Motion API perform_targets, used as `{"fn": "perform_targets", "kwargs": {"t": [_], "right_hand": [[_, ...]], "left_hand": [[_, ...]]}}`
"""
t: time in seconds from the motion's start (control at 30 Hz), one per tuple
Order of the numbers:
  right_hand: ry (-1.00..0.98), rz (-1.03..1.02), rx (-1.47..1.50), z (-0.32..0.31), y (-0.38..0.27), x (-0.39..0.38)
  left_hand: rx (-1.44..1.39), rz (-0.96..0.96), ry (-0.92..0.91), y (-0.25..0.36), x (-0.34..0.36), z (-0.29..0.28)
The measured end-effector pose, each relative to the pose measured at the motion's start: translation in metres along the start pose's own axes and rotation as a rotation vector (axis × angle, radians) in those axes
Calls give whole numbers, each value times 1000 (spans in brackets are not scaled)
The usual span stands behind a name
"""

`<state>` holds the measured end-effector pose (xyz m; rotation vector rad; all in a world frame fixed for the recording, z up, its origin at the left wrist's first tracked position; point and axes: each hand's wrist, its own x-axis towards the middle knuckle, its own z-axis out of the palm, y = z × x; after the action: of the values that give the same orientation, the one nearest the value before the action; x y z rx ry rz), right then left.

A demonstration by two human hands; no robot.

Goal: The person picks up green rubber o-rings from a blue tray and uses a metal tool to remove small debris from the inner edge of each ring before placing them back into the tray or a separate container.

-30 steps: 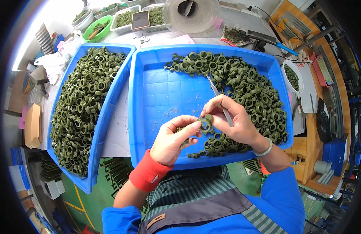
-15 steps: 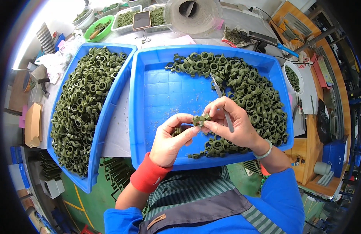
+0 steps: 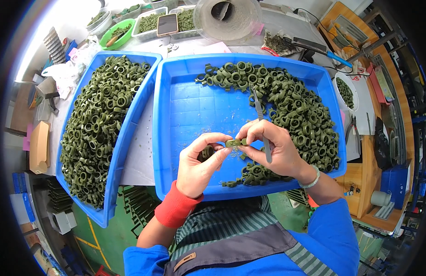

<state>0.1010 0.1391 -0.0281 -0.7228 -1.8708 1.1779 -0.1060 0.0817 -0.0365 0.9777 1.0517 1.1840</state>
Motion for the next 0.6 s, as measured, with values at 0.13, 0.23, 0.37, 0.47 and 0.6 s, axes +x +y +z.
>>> {"fn": "perform_targets", "kwargs": {"t": [0.13,0.23,0.37,0.47,0.6], "right_hand": [[12,-137,-195,1,-3,0],[11,-181,-201,4,-6,1],[-19,-206,-253,6,-8,0],[-40,-242,-272,8,-6,-1],[-39,-290,-353,10,-3,-2]], "left_hand": [[-46,-70,-7,0,1,-2],[-79,-109,-16,-3,2,-3],[-108,-154,-35,-4,2,-2],[-97,-183,-78,-2,3,-3],[-87,-185,-84,-2,2,-2]]}}
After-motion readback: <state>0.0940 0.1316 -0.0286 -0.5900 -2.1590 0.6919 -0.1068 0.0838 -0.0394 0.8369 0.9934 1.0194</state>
